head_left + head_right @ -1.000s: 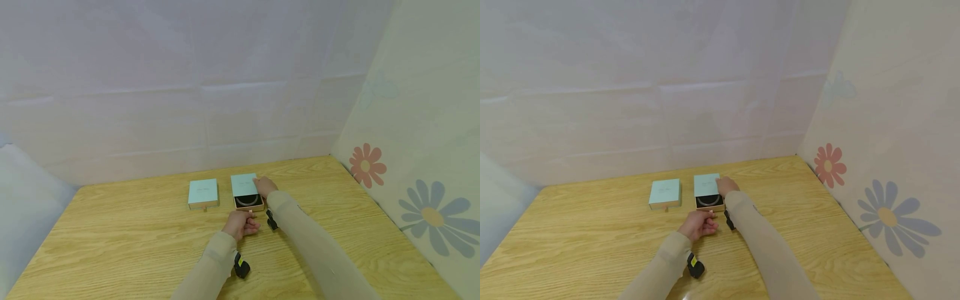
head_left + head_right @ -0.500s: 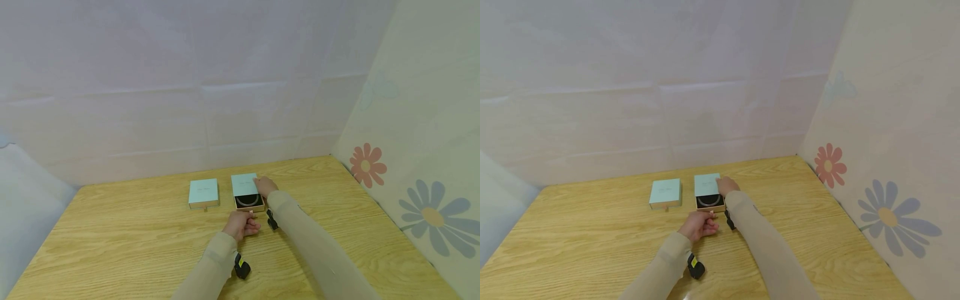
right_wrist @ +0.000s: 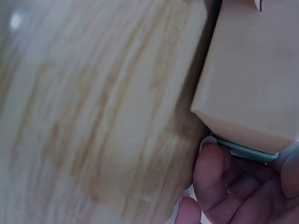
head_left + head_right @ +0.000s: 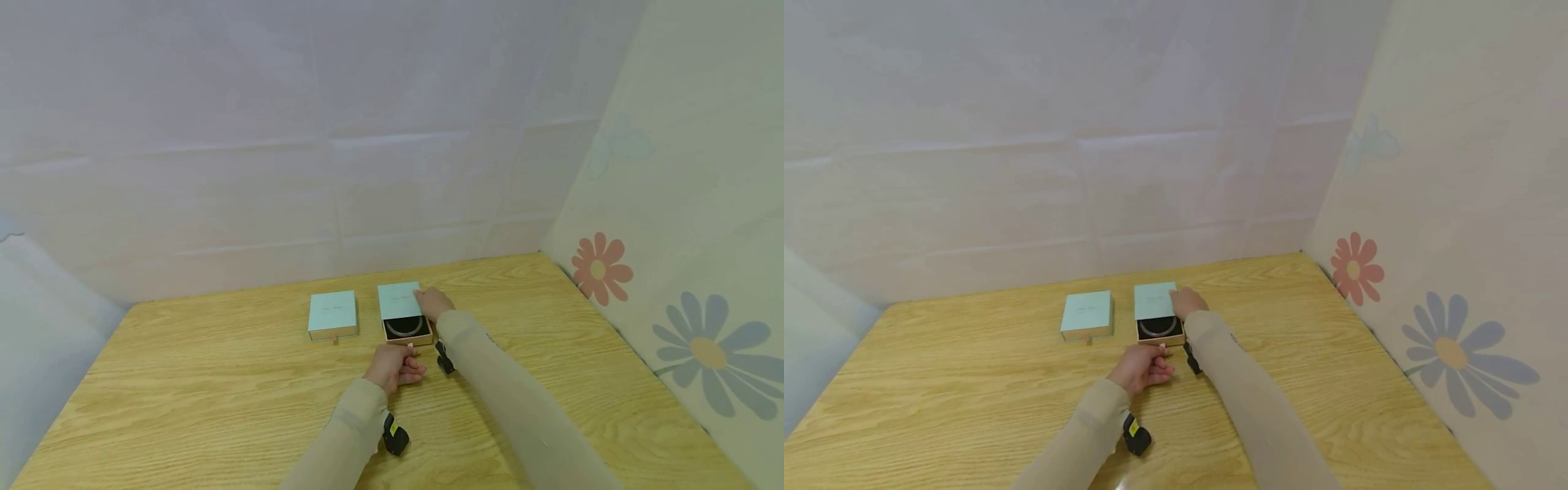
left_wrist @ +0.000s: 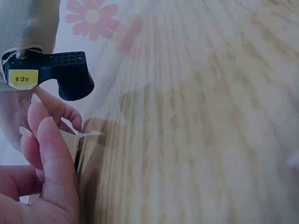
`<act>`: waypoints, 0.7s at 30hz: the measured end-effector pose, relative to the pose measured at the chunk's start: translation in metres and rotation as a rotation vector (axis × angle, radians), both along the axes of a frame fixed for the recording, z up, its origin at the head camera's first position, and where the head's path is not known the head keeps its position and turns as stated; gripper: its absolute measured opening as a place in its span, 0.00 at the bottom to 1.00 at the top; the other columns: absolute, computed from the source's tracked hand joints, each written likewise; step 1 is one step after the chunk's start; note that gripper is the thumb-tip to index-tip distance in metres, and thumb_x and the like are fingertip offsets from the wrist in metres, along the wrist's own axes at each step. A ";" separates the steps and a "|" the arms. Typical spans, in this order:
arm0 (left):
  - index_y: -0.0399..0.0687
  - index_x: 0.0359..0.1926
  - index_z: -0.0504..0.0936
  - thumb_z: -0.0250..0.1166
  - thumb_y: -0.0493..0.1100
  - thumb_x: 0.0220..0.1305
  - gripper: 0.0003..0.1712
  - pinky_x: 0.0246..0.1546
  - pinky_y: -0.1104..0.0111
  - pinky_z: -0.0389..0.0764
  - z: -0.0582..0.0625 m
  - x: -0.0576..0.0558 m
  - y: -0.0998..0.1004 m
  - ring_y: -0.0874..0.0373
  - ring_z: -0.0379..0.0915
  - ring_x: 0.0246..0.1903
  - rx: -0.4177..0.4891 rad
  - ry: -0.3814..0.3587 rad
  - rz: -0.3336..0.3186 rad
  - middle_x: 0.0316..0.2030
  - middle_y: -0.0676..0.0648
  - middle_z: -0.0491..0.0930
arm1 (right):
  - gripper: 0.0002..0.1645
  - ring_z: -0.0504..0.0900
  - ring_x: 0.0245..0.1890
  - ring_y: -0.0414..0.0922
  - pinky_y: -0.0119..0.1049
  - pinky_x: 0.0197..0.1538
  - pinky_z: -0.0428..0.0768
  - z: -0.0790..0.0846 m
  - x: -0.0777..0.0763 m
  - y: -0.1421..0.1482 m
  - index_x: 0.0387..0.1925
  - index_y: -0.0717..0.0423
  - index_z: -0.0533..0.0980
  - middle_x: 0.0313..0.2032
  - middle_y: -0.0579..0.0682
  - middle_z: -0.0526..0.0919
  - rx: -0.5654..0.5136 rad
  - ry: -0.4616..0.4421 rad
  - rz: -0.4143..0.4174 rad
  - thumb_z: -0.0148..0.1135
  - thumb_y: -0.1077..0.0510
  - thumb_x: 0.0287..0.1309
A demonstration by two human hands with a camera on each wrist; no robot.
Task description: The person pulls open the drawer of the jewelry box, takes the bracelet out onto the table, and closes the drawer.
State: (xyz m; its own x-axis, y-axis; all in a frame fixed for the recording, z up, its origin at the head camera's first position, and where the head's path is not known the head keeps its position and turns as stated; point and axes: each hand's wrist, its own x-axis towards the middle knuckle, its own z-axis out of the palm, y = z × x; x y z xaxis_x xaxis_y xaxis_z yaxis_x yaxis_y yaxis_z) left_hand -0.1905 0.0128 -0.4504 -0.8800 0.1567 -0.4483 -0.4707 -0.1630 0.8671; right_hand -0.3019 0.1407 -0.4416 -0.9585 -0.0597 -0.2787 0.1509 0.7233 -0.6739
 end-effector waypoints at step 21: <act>0.25 0.46 0.76 0.51 0.36 0.74 0.14 0.20 0.69 0.82 0.002 0.003 0.003 0.61 0.78 0.16 -0.105 0.064 -0.015 0.18 0.50 0.74 | 0.35 0.53 0.09 0.40 0.33 0.15 0.61 -0.002 -0.004 0.002 0.10 0.52 0.60 0.08 0.45 0.55 0.013 0.014 0.016 0.40 0.46 0.77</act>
